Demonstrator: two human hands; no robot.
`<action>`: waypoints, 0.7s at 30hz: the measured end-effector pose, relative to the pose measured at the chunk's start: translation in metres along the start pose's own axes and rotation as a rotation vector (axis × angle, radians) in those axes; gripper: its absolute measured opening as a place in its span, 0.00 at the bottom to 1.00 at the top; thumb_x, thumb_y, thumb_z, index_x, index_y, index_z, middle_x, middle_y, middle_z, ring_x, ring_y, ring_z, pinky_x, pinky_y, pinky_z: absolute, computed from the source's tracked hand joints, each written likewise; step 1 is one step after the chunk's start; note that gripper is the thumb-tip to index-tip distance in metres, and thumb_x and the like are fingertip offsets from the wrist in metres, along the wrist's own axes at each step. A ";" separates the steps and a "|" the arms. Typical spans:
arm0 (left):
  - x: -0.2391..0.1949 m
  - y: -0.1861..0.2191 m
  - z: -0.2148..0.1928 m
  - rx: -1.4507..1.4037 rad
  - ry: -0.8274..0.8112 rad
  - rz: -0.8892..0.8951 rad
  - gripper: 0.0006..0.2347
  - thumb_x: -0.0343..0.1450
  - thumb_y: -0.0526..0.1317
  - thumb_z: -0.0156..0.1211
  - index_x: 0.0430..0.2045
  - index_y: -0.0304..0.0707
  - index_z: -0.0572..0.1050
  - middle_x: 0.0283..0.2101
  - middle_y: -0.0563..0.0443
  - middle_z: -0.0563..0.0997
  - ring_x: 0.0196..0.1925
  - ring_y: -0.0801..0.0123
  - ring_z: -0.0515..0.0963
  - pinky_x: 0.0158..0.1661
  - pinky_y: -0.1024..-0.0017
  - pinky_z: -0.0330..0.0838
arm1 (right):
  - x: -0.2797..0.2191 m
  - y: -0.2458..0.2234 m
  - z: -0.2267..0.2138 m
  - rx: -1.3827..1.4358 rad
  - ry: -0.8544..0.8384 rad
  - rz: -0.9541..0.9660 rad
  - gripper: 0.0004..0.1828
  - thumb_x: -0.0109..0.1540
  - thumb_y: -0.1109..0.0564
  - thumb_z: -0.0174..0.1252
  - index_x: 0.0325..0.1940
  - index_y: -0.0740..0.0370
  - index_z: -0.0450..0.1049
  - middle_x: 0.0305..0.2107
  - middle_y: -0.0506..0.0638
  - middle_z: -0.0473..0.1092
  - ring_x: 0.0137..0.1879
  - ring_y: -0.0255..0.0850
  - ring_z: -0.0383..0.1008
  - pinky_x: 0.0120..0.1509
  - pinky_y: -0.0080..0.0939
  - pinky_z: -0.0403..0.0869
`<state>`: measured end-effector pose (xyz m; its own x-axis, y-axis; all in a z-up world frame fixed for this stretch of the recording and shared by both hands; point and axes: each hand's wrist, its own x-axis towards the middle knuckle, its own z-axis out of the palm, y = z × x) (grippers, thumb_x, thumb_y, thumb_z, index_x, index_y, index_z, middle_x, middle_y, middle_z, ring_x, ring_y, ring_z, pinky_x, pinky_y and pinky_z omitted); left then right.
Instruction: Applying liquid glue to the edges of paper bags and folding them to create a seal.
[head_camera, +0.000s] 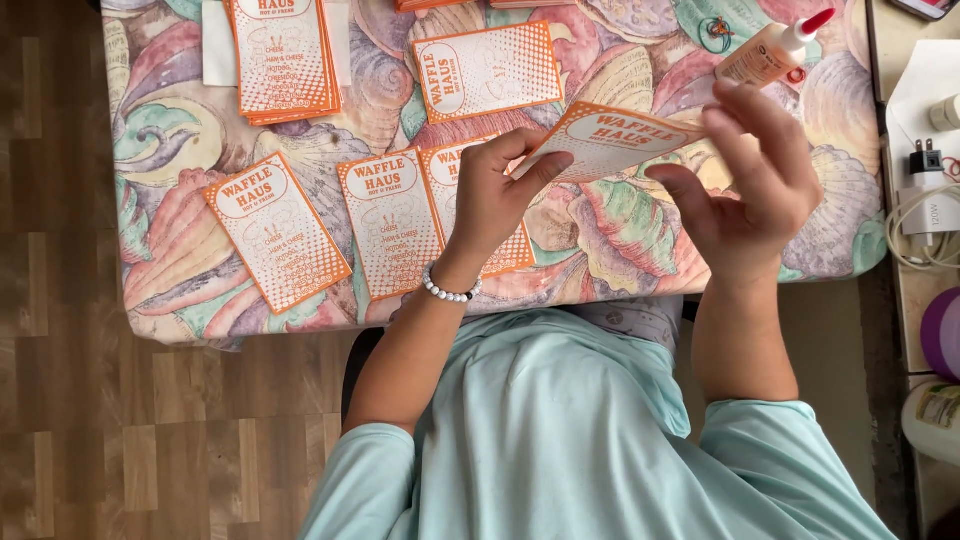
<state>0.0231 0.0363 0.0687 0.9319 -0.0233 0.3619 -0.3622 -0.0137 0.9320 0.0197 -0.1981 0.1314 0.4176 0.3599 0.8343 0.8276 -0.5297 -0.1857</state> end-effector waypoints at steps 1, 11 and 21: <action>-0.001 -0.002 0.000 0.000 0.000 0.003 0.06 0.73 0.42 0.65 0.32 0.40 0.79 0.32 0.61 0.81 0.36 0.81 0.74 0.41 0.79 0.69 | -0.001 0.001 0.001 -0.001 0.001 -0.002 0.23 0.69 0.55 0.69 0.60 0.75 0.72 0.55 0.74 0.70 0.58 0.65 0.75 0.60 0.62 0.78; -0.003 -0.017 0.001 -0.165 0.007 0.078 0.04 0.72 0.38 0.68 0.33 0.40 0.80 0.32 0.56 0.83 0.40 0.80 0.76 0.46 0.73 0.73 | -0.032 0.019 0.024 0.341 -0.017 0.286 0.28 0.63 0.53 0.70 0.56 0.82 0.76 0.33 0.63 0.74 0.32 0.46 0.69 0.37 0.42 0.69; -0.002 -0.018 0.004 -0.462 0.074 0.014 0.04 0.70 0.33 0.69 0.29 0.36 0.77 0.26 0.60 0.74 0.37 0.86 0.70 0.42 0.79 0.73 | -0.057 0.033 0.048 0.526 -0.041 0.498 0.08 0.65 0.66 0.72 0.36 0.74 0.80 0.20 0.55 0.71 0.28 0.38 0.69 0.40 0.41 0.73</action>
<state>0.0280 0.0324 0.0509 0.9317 0.0513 0.3597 -0.3452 0.4335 0.8324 0.0417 -0.1992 0.0531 0.7975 0.2063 0.5670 0.6017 -0.2025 -0.7726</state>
